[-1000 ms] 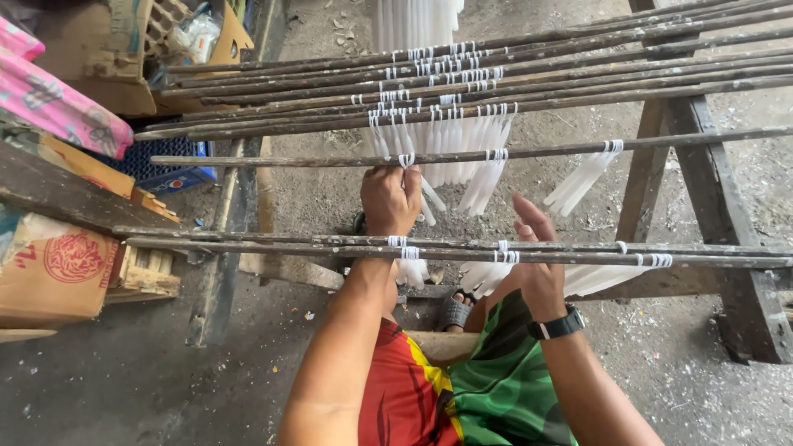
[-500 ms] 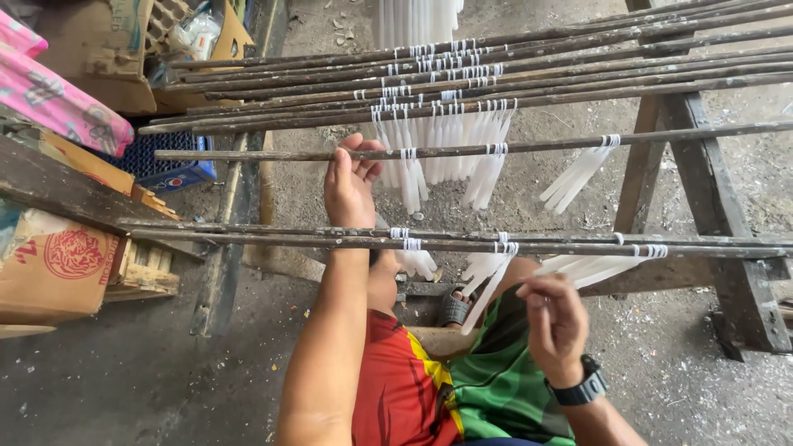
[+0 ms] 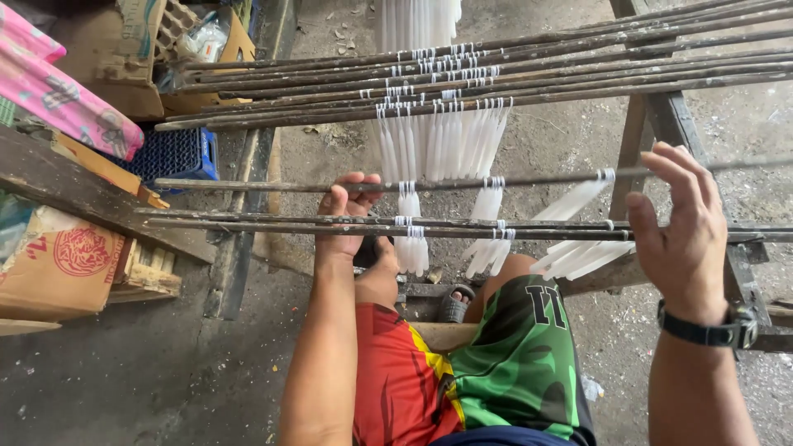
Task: Organizing and spacing out bundles of candle wicks on wooden rods for preparation.
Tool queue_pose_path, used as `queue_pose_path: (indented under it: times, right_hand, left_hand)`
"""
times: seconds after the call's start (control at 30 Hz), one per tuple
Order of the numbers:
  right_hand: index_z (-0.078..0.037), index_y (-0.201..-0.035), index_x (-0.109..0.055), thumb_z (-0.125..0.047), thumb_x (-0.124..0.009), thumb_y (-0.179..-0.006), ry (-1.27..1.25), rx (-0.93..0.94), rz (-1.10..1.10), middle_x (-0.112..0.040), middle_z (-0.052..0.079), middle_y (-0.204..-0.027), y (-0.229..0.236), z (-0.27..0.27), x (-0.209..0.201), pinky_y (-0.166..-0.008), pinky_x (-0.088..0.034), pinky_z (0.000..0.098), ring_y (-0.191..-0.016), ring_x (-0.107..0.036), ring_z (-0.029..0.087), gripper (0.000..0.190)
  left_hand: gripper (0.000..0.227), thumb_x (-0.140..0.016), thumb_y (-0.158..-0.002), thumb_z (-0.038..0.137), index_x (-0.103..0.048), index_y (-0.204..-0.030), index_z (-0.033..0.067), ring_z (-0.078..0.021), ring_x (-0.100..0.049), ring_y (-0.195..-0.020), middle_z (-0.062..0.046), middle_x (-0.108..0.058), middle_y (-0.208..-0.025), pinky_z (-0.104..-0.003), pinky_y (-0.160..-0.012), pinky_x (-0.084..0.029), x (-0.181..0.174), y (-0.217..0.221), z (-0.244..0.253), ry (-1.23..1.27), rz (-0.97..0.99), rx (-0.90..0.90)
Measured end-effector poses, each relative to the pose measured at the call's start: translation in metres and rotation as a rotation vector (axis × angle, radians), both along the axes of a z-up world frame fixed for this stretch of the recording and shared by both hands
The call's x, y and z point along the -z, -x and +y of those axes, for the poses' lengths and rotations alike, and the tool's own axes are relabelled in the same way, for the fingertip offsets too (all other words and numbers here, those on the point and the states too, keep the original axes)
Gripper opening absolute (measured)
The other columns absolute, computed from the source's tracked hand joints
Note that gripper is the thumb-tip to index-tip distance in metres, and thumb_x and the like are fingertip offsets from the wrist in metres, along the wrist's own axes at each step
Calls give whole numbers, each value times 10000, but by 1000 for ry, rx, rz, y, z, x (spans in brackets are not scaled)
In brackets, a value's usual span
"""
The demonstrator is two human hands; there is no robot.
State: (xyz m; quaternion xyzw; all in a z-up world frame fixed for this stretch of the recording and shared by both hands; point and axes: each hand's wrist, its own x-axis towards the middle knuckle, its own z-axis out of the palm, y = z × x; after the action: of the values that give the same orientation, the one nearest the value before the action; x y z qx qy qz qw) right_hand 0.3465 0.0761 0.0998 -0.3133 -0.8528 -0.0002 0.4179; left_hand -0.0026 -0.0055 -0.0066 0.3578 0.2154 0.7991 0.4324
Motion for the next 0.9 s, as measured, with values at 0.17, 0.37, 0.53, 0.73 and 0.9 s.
queue_pose_path:
  times: [0.17, 0.37, 0.53, 0.73, 0.9]
  right_hand:
    - [10, -1229, -409, -436, -262, -924, 224, 80, -264, -446, 256, -1273, -3, 14, 5, -949, -229, 594, -1226, -345, 427, 560]
    - [-79, -1175, -527, -425, -281, -963, 134, 282, -359, -655, 27, -933, -5, 10, 18, -500, -446, 352, -744, -627, 255, 475]
    - [43, -1049, -549, -242, -349, -1032, -87, -4, 204, -620, 190, -1009, -2, -2, 34, -697, -439, 337, -844, -575, 246, 349]
    - [-47, -858, -602, -250, -407, -885, 359, -116, 593, -597, 105, -851, 46, -75, 87, -723, -447, 308, -826, -565, 223, 283]
    - [-9, -1016, -493, -169, -336, -932, 555, -171, 808, -521, 152, -1007, 73, -54, 133, -791, -441, 353, -950, -498, 220, 239]
  left_hand:
    - [318, -641, -781, 359, -606, -965, 101, -315, -576, -940, -126, -623, -949, -452, -903, -424, 14, 0, -11, -36, -25, 98]
    - [397, -506, -880, 367, -537, -1118, 50, -357, -513, -1046, -181, -554, -1095, -464, -964, -380, 24, -5, -25, -80, -89, 171]
    - [435, -514, -865, 44, -366, -1272, -6, -326, -348, -1237, -264, -387, -1267, -425, -1036, -323, 44, 5, -37, -98, -174, 315]
    - [367, -475, -819, 85, -458, -1167, -32, -360, -450, -1127, -312, -465, -1159, -427, -899, -440, 42, -10, -32, 64, -62, 103]
    - [319, -519, -813, 161, -508, -1103, 28, -315, -538, -1024, -250, -546, -1069, -385, -842, -478, 28, -14, -12, 178, -9, 33]
